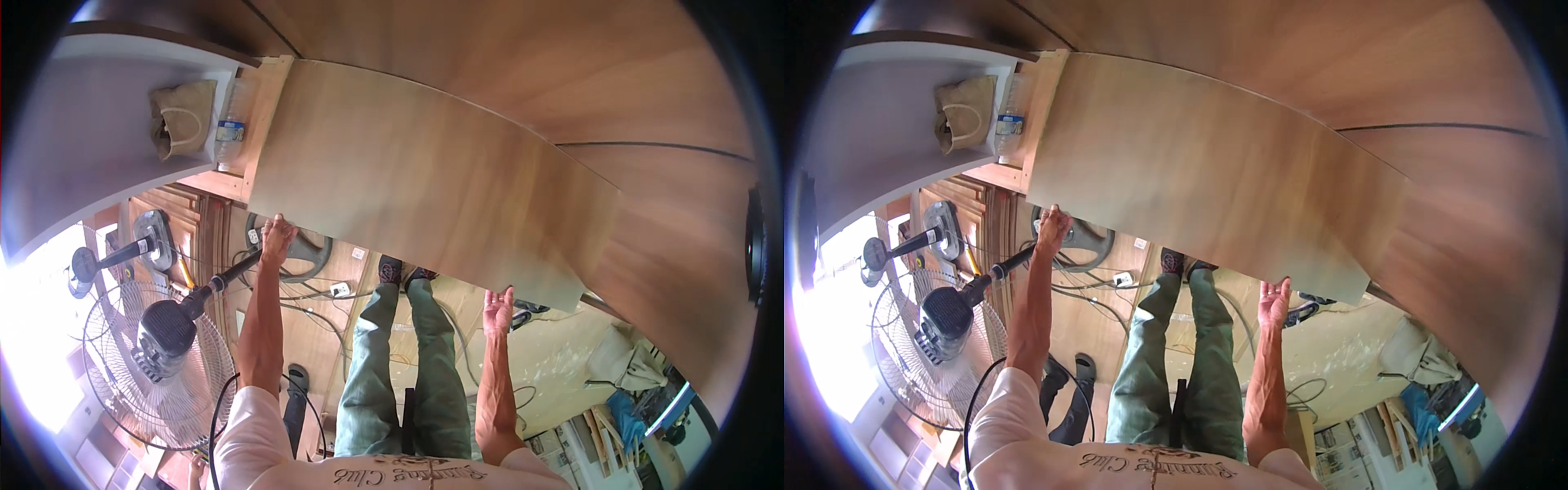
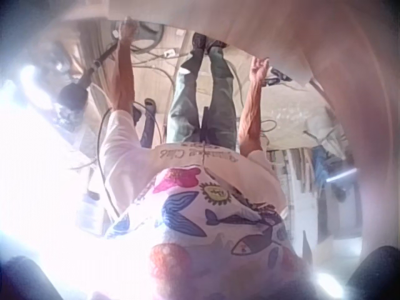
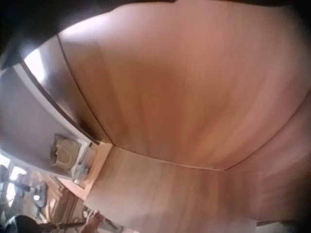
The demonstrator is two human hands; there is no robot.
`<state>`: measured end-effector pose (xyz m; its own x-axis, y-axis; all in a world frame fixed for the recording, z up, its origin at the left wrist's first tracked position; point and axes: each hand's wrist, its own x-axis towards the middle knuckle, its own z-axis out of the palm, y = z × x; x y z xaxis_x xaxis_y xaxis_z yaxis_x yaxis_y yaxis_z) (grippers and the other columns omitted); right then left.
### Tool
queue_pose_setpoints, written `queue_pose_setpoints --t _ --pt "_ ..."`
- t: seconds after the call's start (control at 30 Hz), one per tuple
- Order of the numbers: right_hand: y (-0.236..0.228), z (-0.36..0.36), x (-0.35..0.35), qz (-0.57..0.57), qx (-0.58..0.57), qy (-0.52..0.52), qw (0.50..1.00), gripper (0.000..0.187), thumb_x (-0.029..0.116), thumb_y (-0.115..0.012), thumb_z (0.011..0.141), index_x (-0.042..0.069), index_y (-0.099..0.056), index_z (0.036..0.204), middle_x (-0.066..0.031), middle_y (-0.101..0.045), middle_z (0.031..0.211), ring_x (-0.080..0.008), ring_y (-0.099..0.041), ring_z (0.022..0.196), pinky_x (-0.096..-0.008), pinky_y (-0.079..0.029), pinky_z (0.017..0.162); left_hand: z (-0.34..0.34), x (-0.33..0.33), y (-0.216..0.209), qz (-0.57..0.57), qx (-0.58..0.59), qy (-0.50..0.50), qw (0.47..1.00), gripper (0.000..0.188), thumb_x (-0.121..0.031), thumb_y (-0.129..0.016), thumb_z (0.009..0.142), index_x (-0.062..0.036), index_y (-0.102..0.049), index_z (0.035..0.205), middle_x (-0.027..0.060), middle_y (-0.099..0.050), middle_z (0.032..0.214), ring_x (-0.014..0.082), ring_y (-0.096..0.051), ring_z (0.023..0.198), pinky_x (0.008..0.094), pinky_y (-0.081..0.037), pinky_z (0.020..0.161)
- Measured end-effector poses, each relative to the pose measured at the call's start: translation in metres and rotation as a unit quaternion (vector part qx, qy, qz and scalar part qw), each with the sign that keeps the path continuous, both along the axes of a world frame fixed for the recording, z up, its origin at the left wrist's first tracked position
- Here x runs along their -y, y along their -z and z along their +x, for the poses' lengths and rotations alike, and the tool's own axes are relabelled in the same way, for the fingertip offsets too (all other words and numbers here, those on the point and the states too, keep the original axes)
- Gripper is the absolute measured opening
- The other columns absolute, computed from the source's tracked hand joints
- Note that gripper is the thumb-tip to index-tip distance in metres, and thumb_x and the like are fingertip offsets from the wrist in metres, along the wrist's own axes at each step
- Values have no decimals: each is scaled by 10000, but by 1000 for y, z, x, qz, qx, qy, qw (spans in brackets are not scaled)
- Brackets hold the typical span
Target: The person sands the edge of a curved wooden panel with a sanding block, then positions the panel into a wooden frame and marks it with a pencil.
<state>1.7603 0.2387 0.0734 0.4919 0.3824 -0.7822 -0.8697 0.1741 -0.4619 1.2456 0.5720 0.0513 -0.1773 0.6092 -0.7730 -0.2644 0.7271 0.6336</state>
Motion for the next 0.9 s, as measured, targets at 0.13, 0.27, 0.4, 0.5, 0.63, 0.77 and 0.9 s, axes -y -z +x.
queue_pose_setpoints --t 0.13,0.27,0.4,0.5,0.63,0.77,0.9 --pt "-11 4 8 -7 7 -9 1000 276 341 -733 863 146 -644 1036 43 -677 1037 -124 -605 996 -343 -456 988 34 14 -21 49 23 -90 994 145 -270 -559 1003 -171 -454 988 -37 -508 829 116 -546 729 297 -532 702" --pt "-1 -6 1 7 14 -15 1000 291 350 -742 854 171 -614 1044 55 -639 935 -121 -589 937 -346 -470 957 2 6 -22 97 18 -33 995 135 -275 -527 1009 -164 -460 1047 -1 -491 924 159 -552 827 343 -530 778" --pt "0 -12 10 -3 52 7 999 299 362 -718 874 184 -577 1068 53 -581 859 -116 -577 917 -367 -466 954 -1 9 -18 64 14 -24 998 135 -273 -529 1007 -175 -449 958 -9 -480 848 153 -550 766 339 -561 749" --pt "6 -14 11 -69 63 17 995 393 404 -685 895 193 -511 1177 7 -574 1029 -173 -542 1042 -405 -435 1018 0 7 0 35 5 -7 999 157 -297 -559 998 -168 -474 971 -13 -472 823 143 -545 730 335 -578 743" --pt "4 -25 -9 -114 41 39 992 346 401 -701 885 191 -498 1071 54 -485 785 -111 -496 749 -434 -443 1020 -16 5 30 -28 -33 20 999 170 -300 -524 1005 -141 -489 956 37 -593 831 182 -644 737 325 -577 633" --pt "19 -23 14 -31 57 26 998 319 367 -689 905 177 -495 1071 54 -491 781 -112 -493 744 -453 -427 1033 -43 18 50 15 49 100 994 158 -312 -494 1019 -161 -510 977 11 -602 831 153 -656 766 287 -563 652" --pt "-3 -30 16 -86 63 58 993 278 342 -681 916 180 -503 1056 62 -518 758 -114 -502 738 -435 -437 1004 -23 54 38 -21 -11 47 999 149 -308 -489 1022 -170 -502 969 0 -596 849 131 -647 772 291 -553 677"
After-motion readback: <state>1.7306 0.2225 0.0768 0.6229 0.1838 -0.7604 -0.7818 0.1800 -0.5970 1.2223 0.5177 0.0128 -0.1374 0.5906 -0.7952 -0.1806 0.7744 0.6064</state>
